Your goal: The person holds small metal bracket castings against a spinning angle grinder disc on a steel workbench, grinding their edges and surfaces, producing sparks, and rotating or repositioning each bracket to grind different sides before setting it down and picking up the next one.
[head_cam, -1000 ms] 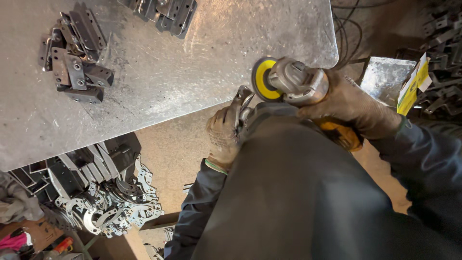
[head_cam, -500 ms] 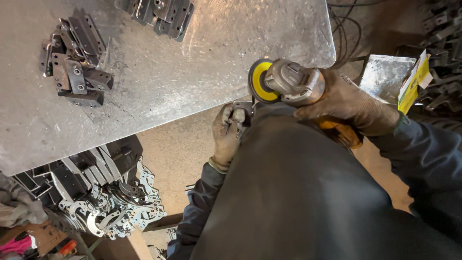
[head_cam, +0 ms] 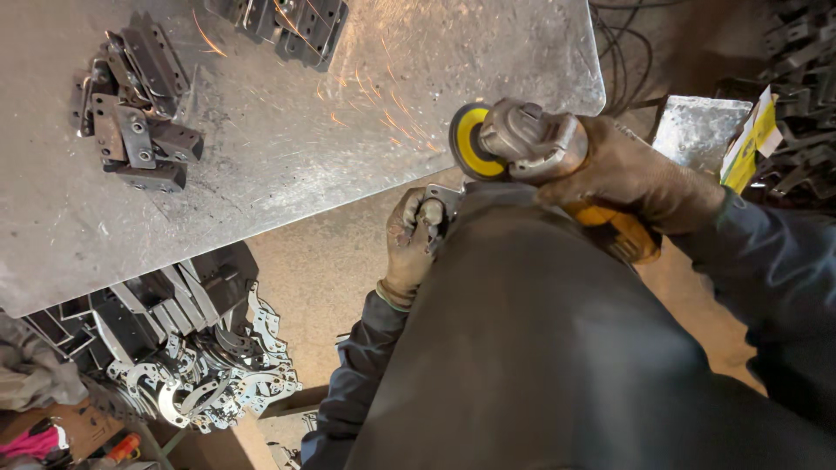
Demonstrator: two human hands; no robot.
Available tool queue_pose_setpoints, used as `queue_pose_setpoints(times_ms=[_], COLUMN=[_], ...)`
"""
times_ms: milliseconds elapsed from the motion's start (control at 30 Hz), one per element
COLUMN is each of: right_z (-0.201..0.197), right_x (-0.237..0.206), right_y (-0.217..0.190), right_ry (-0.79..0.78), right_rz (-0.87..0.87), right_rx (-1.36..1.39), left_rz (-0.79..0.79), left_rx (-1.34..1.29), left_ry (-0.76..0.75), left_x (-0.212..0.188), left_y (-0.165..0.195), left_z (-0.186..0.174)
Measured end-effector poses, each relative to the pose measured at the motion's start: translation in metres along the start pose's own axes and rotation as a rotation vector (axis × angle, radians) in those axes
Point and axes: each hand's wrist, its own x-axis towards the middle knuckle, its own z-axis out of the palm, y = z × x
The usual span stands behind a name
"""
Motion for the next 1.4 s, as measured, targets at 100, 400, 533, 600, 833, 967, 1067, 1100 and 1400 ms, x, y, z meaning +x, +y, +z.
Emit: queue_pose_setpoints(times_ms=[100,400,533,600,833,967,1067,1100,1400], right_z=[-0.001,-0.014,-0.014,-0.015,-0.016,-0.020,-0.018,-0.016,-0.023], right_x=[0.001,-0.004,-0.002,-0.009,-0.017,-0.017,-0.008,-0.004,-0.011], right_y=[0.002,0.006,0.009,0.010,0.015,0.024,0.032,0.035,0.032], right_ry=[0.030,-0.092,-0.102,-0.080,-0.029,-0.027,-0.023,-0.001,0.112], right_rz=[0.025,-0.015,-0.024,0.001,0.027,0.000,0.030,-0.007,0.088], right_rx=[-0.011,-0.061,0.010,0.057,0.067,0.047,0.055,0.036,0.026], left_rz=[0.022,0.316,0.432,0.487,0.511,0.370,0.295,0.262,0.557], left_rx=[0.056,0.522,0.700,0.746,0.691,0.553,0.489,0.460,0.563], left_ry=[0.025,0.000,-0.043,-0.045,-0.019,-0.047,-0.083,-0.087,-0.003], left_x=[-0.002,0.002,0.005,0.003,0.001,-0.001,-0.002,-0.002,0.022], left_y=[0.003,0.025,0.032,0.036,0.033,0.025,0.018,0.015,0.013], left_z=[0.002,0.009,0.008,0.007,0.014,0.014,0.010,0.009,-0.005])
